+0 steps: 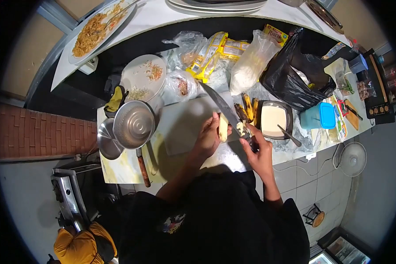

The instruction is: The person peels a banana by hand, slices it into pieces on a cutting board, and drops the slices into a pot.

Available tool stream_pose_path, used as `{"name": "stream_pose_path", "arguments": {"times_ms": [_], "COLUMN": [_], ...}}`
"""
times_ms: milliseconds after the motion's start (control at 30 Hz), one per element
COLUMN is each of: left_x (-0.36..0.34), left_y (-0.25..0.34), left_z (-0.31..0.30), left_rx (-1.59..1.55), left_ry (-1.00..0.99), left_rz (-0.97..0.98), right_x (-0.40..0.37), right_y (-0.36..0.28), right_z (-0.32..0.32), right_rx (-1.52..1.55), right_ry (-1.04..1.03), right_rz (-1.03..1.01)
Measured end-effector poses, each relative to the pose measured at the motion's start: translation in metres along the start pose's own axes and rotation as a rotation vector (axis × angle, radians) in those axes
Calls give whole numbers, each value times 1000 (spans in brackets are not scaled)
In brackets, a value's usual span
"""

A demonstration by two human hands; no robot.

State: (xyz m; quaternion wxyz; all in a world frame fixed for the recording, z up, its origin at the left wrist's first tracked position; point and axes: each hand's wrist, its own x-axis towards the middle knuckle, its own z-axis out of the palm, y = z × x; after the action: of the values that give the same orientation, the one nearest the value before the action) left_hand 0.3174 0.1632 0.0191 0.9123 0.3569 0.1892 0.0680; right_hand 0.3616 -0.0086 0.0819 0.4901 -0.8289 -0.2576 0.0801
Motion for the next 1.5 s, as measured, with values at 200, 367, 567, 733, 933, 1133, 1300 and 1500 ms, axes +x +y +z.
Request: {"name": "stream_pose_path", "arguments": {"times_ms": [200, 367, 567, 733, 933, 1133, 1300, 1500], "left_x": [-2, 4, -6, -8, -8, -17, -5, 8], "left_y": [10, 9, 17, 16, 13, 16, 6, 1], "left_z": [7, 3, 16, 16, 14, 13, 5, -11], "left_rx": [-96, -57, 2, -4, -35, 116, -46, -149], "left_ry": [-70, -128, -91, -164, -236, -286, -205, -82], "left_rz": [31, 4, -21, -24, 20, 166, 101, -53], "right_x": [-2, -4, -6, -5, -4, -1, -1, -6], "right_y": [-1, -4, -4, -3, -1, -1, -4, -1], "right_z": [0, 2, 5, 5, 4, 5, -3, -10], "right_rx": [33, 15, -85, -91, -87, 1, 9, -122], "right_ry": [-56, -177, -208, -187, -202, -135, -62, -9], "right_rz": [55, -113, -150, -162, -182, -226, -173, 51]}}
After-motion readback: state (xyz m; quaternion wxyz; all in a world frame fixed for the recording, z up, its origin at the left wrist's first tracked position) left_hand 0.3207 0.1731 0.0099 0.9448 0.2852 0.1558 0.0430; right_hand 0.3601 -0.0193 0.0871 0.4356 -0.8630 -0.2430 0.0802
